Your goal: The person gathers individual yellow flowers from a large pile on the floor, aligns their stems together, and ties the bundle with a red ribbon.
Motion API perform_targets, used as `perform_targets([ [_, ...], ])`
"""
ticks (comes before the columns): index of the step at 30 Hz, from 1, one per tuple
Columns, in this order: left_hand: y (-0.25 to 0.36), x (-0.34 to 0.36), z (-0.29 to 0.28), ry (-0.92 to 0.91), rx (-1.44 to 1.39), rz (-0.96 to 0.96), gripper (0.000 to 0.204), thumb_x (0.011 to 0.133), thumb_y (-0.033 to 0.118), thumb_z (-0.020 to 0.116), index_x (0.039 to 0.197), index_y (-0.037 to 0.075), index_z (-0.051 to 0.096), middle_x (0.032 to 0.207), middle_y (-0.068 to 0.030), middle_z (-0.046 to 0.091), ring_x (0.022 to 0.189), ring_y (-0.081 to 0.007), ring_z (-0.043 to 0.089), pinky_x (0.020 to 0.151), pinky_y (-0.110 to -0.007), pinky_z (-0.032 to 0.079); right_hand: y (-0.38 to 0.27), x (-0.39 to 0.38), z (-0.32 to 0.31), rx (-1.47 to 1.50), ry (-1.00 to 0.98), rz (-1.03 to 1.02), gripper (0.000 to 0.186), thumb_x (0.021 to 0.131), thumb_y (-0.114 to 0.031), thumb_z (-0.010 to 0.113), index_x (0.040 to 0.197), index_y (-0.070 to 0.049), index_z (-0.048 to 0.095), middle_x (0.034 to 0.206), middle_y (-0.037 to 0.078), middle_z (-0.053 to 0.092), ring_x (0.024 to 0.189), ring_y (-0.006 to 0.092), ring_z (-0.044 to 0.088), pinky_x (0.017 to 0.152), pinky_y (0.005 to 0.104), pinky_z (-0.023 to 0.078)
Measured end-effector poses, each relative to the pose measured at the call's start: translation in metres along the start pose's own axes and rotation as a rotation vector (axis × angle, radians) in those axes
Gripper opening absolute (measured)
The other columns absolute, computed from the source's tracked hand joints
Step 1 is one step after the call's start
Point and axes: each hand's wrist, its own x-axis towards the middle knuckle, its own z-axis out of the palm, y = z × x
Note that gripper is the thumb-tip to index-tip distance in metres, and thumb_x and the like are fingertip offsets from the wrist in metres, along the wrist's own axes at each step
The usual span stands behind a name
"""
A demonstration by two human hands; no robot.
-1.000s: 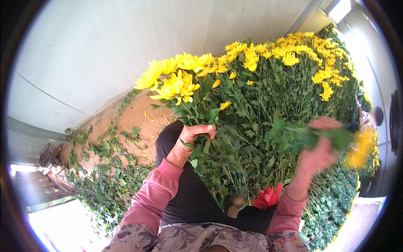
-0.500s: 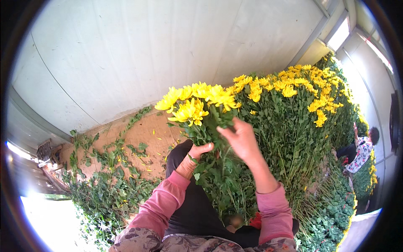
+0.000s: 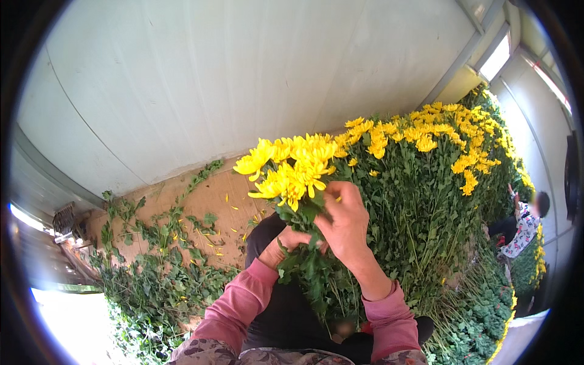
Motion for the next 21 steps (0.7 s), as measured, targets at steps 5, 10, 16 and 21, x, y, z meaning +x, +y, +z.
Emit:
perform_targets([
  [5,-0.033,0.005,-0.030,-0.208,-0.100,-0.117,0.037,0.069,0.015,0.079,0.100,0.000,0.066,0.083,-0.0091,0.068,0.071,-0.0200,0.064,0.068,-0.031,0.051,0.033,-0.013,0.014,1.004,-0.075,0.353,0.074,0.076,0.005,0.071,0.139,-0.004,0.035,0.129,0.007,0.050,0.112,0.0166,0.055,0.094,0.0308,0.046],
  [10,-0.025,0.004,-0.016,-0.069,0.167,-0.007,0.042,0.075,0.022,0.080,0.109,0.003,0.065,0.099,-0.0071,0.068,0.094,-0.0171,0.062,0.084,-0.031,0.049,0.038,-0.013,0.011,1.171,-0.140,0.400,0.062,0.082,0.008,0.065,0.138,-0.001,0.039,0.125,0.006,0.057,0.114,0.0137,0.054,0.098,0.0295,0.044],
  [16,-0.044,0.023,-0.020,0.099,0.249,0.050,0.068,0.076,0.017,0.080,0.134,0.002,0.048,0.128,-0.0074,0.055,0.116,-0.0184,0.052,0.100,-0.032,0.041,0.042,-0.015,0.022,1.237,0.115,0.426,0.051,0.084,0.009,0.061,0.132,0.001,0.044,0.122,0.007,0.059,0.108,0.0145,0.058,0.093,0.0285,0.046],
  [21,-0.053,0.025,-0.012,0.181,0.086,0.127,0.075,0.075,-0.003,0.076,0.139,0.001,0.039,0.129,-0.0057,0.053,0.118,-0.0171,0.051,0.101,-0.032,0.042,0.040,-0.014,0.029,1.187,0.173,0.478,0.050,0.086,0.008,0.056,0.134,0.002,0.042,0.122,0.009,0.059,0.104,0.0153,0.059,0.090,0.0287,0.047],
])
